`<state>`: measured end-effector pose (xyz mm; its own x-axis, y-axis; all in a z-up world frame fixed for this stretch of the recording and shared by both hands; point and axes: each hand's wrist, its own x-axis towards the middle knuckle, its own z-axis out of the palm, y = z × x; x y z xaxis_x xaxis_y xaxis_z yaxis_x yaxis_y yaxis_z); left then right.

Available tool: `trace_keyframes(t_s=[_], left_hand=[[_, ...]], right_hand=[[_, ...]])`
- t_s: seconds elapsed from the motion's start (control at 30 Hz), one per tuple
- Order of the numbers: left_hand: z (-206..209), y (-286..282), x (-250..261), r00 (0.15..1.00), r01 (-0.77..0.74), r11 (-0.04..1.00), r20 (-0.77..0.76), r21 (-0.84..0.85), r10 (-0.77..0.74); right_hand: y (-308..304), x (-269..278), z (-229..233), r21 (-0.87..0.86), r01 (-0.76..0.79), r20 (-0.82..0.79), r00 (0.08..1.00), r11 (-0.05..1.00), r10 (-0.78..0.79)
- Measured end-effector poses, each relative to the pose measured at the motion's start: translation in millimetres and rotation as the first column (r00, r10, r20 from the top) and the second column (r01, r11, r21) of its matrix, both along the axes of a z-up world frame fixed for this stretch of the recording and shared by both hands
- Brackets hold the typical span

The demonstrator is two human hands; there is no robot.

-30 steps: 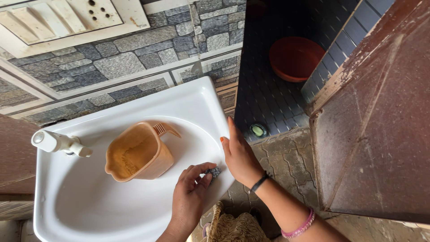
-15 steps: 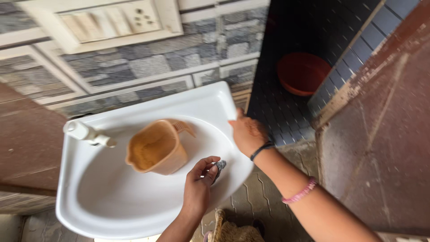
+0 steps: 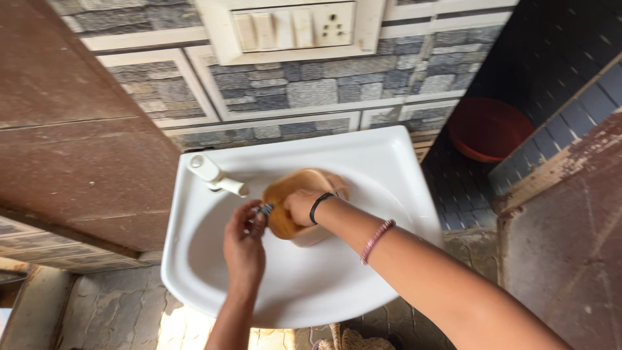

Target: The person cleans a sink and a plastic pitcher using a scouring pad and water, then applies a white substance from a small packet to the edges of the sink basin.

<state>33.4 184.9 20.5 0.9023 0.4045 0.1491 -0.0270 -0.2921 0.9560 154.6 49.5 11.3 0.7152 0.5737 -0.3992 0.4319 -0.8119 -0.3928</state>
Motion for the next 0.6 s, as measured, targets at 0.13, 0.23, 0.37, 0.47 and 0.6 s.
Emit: trace_keyframes(t_s=[0.13, 0.23, 0.37, 0.47, 0.6], left_hand=[[-8.1, -0.6, -12.3, 0.999, -0.045, 0.999, -0.018, -0.022, 0.045], [-4.0, -6.4, -18.4, 0.996, -0.068, 0.998, -0.051, 0.005, 0.068], [9.4, -7.7, -20.8, 0.996, -0.05, 0.999, -0.078, 0.003, 0.05], [15.0, -8.5, -20.2, 0.996, -0.053, 0.999, -0.07, 0.0, 0.053], [26.8, -11.8, -23.2, 0.996, -0.05, 0.983, -0.061, 0.177, 0.062]], right_hand=[[20.2, 6.7, -14.1, -0.238, -0.048, -0.062, 0.997, 0.97, 0.034], [21.5, -1.2, -17.2, -0.264, -0.061, -0.048, 0.998, 0.963, 0.05], [19.3, -0.7, -12.6, -0.278, -0.025, 0.033, 0.999, 0.96, 0.035], [16.8, 1.0, -24.3, -0.245, 0.014, 0.036, 0.999, 0.969, -0.005], [18.7, 14.4, -46.6, -0.21, 0.049, 0.008, 0.999, 0.977, -0.048]])
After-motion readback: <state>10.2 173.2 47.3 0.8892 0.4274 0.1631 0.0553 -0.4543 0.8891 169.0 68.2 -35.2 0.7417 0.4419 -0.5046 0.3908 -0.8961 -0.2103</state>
